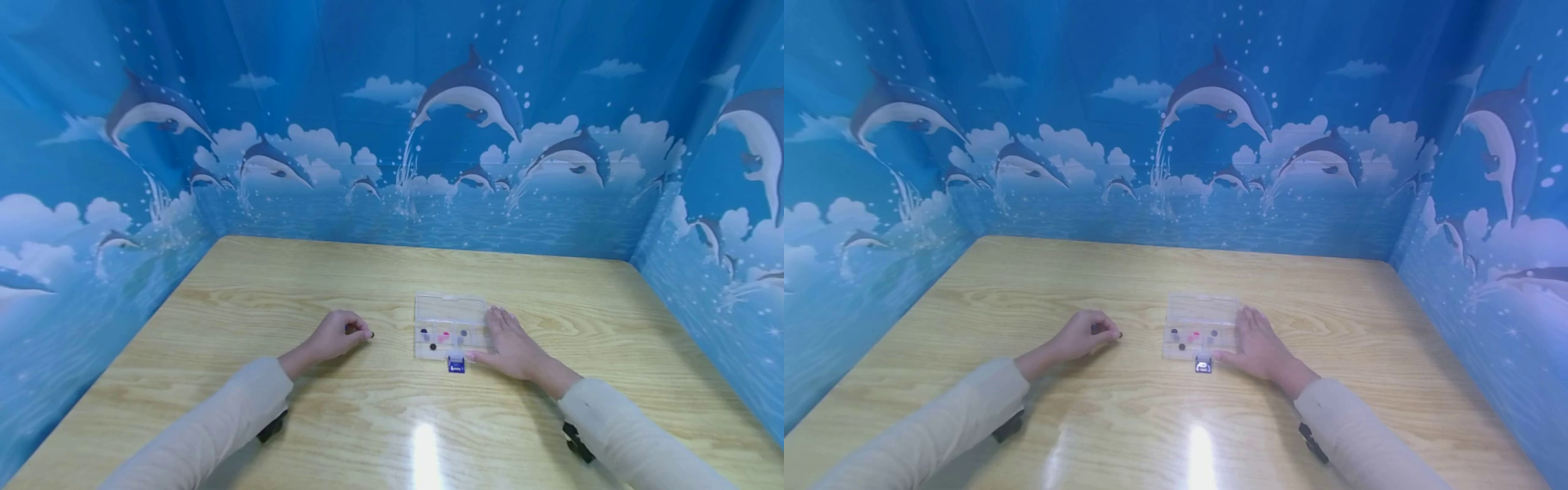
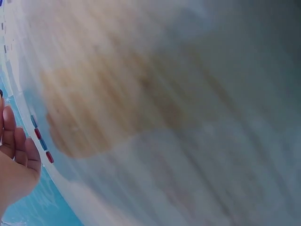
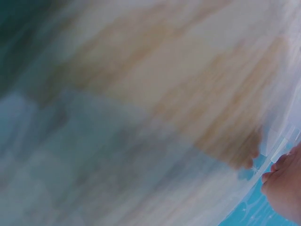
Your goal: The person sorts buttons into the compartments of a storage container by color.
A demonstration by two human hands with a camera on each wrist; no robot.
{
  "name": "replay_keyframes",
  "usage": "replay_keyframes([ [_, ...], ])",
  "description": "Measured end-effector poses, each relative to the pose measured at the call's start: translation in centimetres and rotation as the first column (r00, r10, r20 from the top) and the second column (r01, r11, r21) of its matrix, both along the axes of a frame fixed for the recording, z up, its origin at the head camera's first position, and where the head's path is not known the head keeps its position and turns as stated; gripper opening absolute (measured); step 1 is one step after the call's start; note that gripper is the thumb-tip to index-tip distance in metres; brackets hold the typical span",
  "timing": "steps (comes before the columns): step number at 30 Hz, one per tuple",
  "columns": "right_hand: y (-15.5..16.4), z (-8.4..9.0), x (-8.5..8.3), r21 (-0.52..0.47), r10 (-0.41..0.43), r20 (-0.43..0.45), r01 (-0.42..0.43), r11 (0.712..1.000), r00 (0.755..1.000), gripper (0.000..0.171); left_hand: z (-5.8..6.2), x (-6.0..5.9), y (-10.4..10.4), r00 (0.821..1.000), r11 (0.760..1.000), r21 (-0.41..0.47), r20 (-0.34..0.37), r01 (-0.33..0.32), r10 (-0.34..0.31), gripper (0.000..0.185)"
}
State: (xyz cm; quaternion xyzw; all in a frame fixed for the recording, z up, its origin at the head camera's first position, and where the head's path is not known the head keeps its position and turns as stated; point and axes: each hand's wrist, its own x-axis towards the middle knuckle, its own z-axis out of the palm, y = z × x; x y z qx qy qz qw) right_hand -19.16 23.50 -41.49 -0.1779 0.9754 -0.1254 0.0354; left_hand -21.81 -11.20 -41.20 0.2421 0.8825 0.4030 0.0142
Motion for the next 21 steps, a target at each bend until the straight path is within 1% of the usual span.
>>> replay_keyframes([
  [5,0.0,0.0,0.0,-0.001,0.001,-0.003,-0.002,1.000,1.000,0.098,-0.1,-0.1,0.2,1.000,1.000,0.007,-0.002,-0.005,0.005,0.008],
  [14,0.0,0.0,0.0,-0.010,0.007,-0.001,-0.007,1.000,1.000,0.098,0.2,0.0,0.8,1.000,0.999,0.030,0.004,-0.025,0.024,0.009],
  [21,0.1,-0.1,-0.1,0.004,0.004,0.002,-0.004,1.000,1.000,0.098,0.2,0.1,1.2,0.999,0.998,0.057,0.041,-0.036,0.034,0.010],
])
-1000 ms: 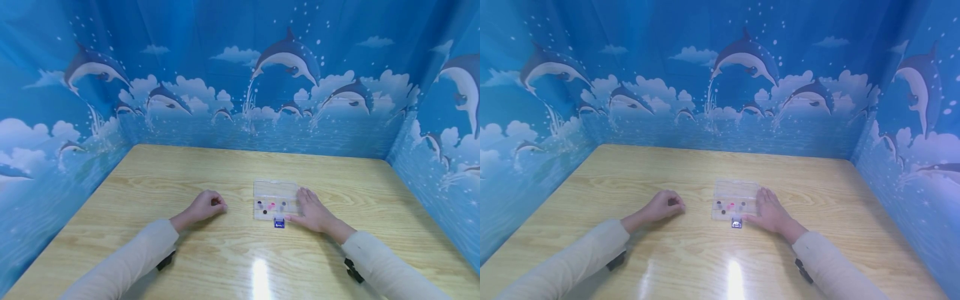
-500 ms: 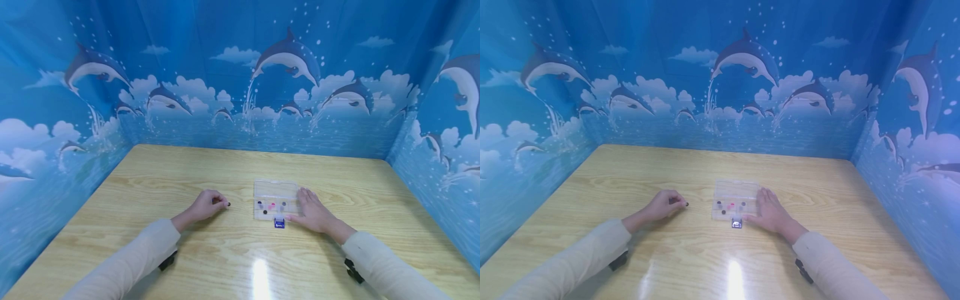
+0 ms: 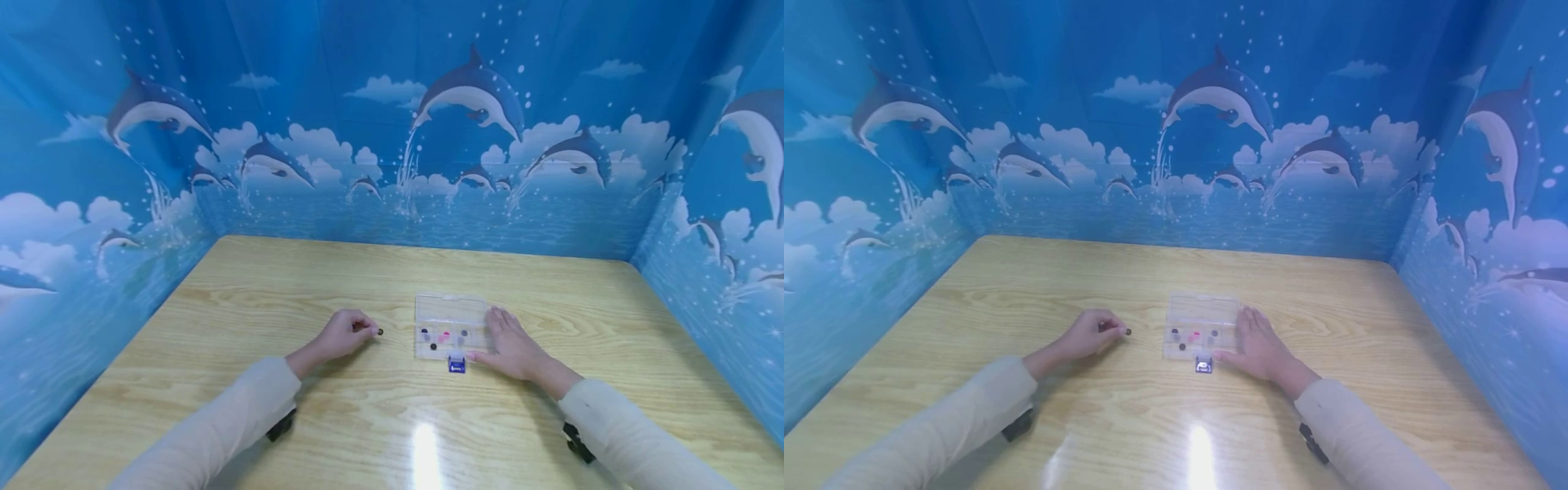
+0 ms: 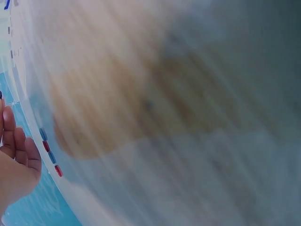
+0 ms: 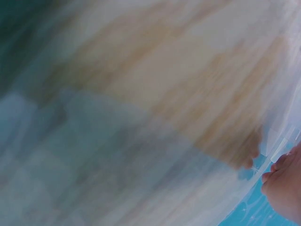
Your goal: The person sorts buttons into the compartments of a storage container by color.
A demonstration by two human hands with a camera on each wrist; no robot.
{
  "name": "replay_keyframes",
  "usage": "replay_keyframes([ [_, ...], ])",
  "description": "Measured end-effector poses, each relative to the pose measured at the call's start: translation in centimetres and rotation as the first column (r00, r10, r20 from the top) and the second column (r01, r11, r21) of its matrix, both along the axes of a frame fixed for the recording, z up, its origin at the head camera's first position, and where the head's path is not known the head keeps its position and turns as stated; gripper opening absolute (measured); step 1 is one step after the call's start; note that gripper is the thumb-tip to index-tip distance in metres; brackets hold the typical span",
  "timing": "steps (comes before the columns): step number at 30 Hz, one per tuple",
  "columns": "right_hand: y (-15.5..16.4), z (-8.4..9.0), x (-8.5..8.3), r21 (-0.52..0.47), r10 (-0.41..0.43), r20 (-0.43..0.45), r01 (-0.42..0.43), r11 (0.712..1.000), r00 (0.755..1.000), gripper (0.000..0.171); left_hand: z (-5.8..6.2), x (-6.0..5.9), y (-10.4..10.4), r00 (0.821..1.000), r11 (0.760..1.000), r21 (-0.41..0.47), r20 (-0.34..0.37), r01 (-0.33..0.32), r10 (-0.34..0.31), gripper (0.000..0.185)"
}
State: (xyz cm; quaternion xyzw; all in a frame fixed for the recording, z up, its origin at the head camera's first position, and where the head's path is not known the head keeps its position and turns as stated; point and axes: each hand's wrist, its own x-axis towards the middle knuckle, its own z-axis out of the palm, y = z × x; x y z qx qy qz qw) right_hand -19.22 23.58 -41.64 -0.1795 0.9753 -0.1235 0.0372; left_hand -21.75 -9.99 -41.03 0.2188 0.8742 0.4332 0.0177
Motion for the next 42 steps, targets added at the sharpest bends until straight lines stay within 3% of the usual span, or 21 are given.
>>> replay_keyframes([
  [28,0.0,0.0,-0.1,0.006,0.000,-0.014,0.000,1.000,1.000,0.099,0.0,0.1,2.4,0.994,0.998,0.012,0.088,-0.062,0.061,0.009],
  [34,0.0,0.0,0.0,0.006,0.003,-0.021,-0.003,1.000,1.000,0.100,0.2,0.3,3.0,0.988,0.998,0.005,0.138,-0.069,0.068,0.009],
  [42,0.0,0.1,0.0,0.015,0.006,-0.034,-0.005,1.000,0.999,0.100,0.0,0.3,3.4,0.994,0.999,0.024,0.105,-0.039,0.036,0.009],
])
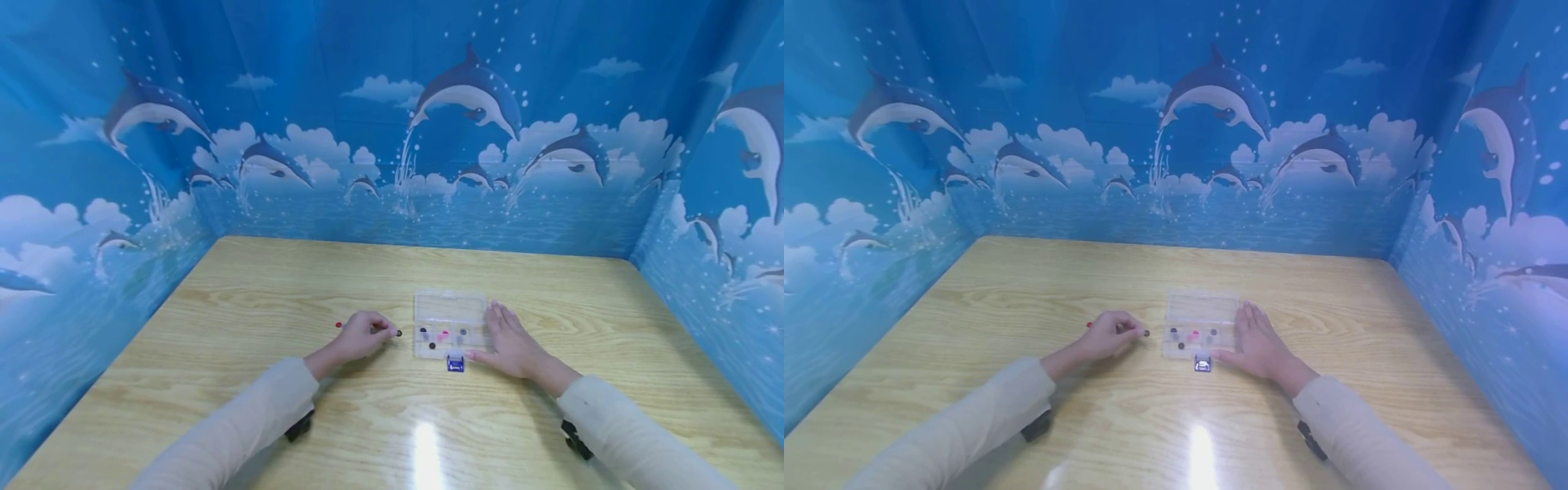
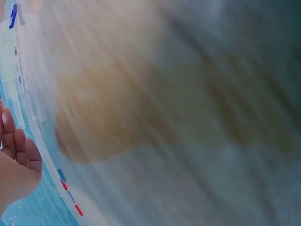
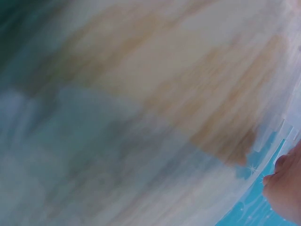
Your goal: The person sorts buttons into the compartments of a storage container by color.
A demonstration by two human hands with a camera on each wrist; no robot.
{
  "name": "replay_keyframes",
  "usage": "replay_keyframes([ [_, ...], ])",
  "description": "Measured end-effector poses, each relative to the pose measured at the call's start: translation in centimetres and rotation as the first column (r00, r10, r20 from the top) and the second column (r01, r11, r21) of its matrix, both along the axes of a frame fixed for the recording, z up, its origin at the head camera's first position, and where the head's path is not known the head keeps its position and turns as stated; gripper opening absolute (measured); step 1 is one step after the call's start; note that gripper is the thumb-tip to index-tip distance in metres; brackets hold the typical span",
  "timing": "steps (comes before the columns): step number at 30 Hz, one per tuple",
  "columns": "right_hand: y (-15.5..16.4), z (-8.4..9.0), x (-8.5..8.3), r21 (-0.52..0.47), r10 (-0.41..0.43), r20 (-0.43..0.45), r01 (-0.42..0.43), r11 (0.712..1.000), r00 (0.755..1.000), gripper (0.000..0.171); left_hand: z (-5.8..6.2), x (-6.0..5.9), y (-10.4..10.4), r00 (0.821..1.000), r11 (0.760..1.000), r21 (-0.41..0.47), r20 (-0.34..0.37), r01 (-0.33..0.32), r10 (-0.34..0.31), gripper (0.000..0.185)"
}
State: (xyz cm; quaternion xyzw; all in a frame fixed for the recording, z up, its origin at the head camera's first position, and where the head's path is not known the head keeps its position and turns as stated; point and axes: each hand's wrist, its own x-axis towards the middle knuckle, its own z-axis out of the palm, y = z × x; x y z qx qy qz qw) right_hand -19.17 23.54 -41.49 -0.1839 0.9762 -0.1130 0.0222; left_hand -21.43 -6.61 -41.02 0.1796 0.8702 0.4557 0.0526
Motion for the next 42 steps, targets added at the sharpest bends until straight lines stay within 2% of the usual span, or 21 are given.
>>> replay_keyframes([
  [9,0.0,-0.1,-0.1,0.024,0.002,-0.016,-0.002,1.000,1.000,0.100,0.0,0.0,0.3,0.999,0.999,0.033,-0.034,0.042,-0.040,0.009],
  [19,0.0,0.1,0.0,0.029,0.004,-0.021,-0.003,1.000,1.000,0.099,0.3,0.1,0.9,0.999,0.999,0.022,0.021,0.042,-0.042,0.010],
  [26,-0.1,0.0,0.0,0.027,0.005,-0.027,-0.004,1.000,1.000,0.099,0.3,0.1,1.3,0.998,0.998,0.026,-0.002,0.055,-0.055,0.010],
  [42,0.1,-0.1,-0.1,0.027,0.016,-0.039,-0.015,1.000,0.999,0.098,0.7,0.0,2.8,0.997,0.997,0.026,0.030,0.075,-0.076,0.013],
])
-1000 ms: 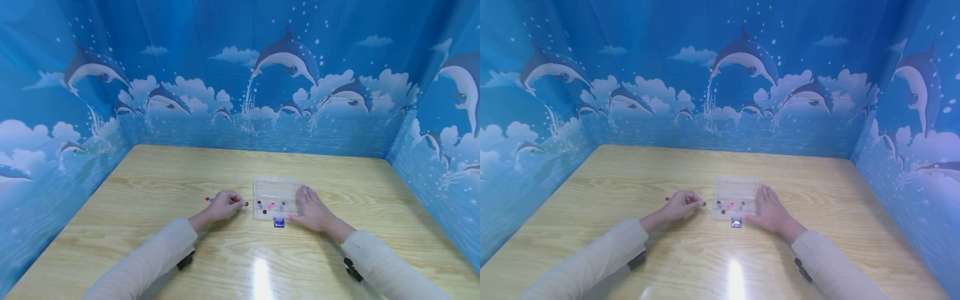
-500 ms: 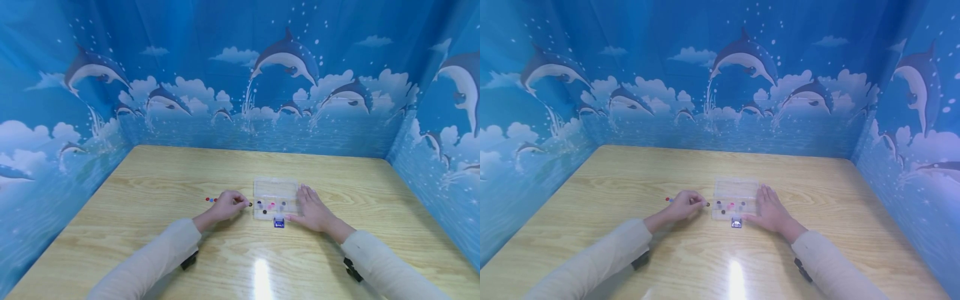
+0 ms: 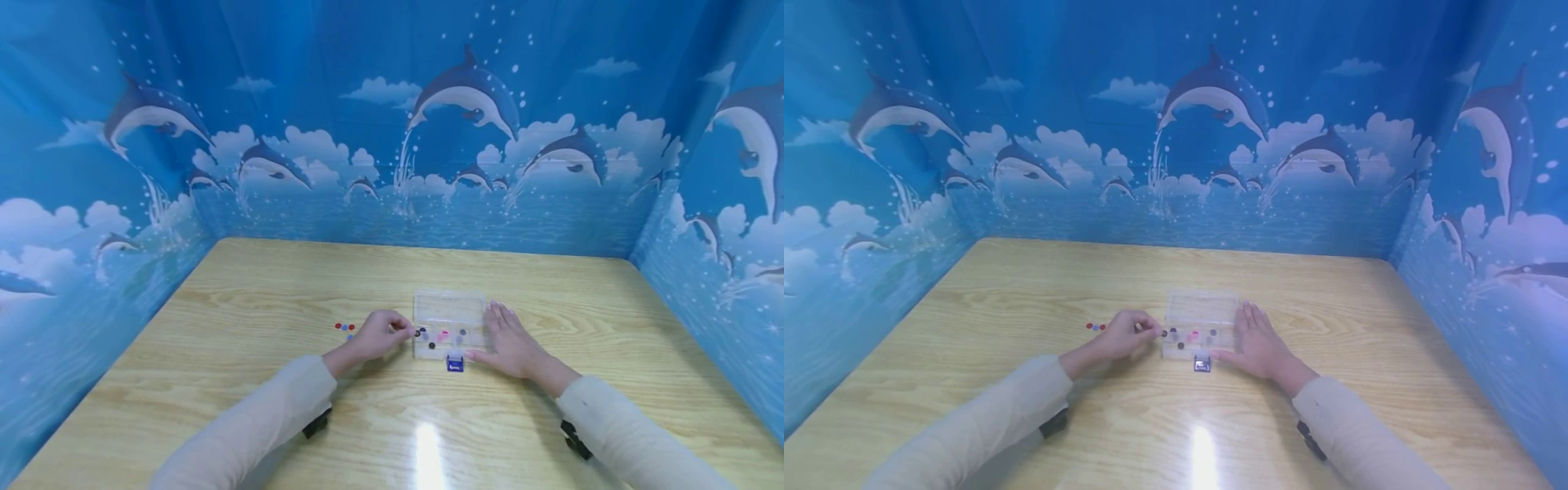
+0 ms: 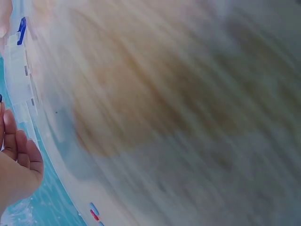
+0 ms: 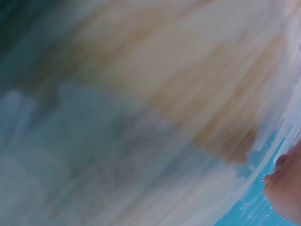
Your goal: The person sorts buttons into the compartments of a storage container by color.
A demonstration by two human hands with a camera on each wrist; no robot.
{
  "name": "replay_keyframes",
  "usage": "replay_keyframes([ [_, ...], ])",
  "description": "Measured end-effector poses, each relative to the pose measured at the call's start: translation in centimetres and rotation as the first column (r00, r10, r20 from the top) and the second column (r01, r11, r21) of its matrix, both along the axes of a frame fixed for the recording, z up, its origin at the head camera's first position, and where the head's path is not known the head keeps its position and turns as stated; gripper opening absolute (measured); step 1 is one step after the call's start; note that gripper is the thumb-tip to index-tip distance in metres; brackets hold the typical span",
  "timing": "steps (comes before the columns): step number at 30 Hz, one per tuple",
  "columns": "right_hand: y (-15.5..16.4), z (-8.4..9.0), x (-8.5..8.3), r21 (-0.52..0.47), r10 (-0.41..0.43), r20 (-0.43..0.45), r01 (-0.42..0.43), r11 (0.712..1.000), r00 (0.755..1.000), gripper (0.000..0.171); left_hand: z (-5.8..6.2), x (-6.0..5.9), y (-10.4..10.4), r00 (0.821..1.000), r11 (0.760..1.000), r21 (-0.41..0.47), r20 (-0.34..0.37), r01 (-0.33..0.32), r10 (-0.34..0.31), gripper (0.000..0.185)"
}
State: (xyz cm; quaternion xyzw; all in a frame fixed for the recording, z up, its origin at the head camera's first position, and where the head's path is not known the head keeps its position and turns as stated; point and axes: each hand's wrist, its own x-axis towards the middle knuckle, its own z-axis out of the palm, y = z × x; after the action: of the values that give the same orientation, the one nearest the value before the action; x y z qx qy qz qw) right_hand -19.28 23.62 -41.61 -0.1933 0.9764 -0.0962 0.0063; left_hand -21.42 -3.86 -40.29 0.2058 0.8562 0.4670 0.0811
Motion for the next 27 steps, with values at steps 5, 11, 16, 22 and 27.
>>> replay_keyframes([
  [5,-0.1,0.1,0.0,0.004,0.007,0.004,-0.007,1.000,1.000,0.098,0.1,0.0,0.5,1.000,1.000,0.012,-0.005,0.013,-0.013,0.012],
  [11,-0.1,0.2,0.0,0.004,0.004,0.015,-0.004,1.000,1.000,0.098,0.2,0.0,1.0,0.999,1.000,-0.008,-0.018,0.028,-0.028,0.011],
  [16,0.0,0.0,-0.1,0.008,0.006,0.012,-0.006,1.000,1.000,0.099,0.1,-0.1,1.4,0.998,0.999,-0.019,-0.035,0.047,-0.047,0.010],
  [22,0.1,-0.1,-0.2,0.009,0.010,0.009,-0.010,1.000,1.000,0.099,0.1,-0.1,1.7,0.998,0.998,-0.049,-0.047,0.046,-0.048,0.007],
  [27,0.1,-0.1,-0.3,0.007,0.009,0.013,-0.009,1.000,1.000,0.100,0.3,0.1,1.9,0.996,0.995,-0.080,-0.049,0.067,-0.071,0.005],
])
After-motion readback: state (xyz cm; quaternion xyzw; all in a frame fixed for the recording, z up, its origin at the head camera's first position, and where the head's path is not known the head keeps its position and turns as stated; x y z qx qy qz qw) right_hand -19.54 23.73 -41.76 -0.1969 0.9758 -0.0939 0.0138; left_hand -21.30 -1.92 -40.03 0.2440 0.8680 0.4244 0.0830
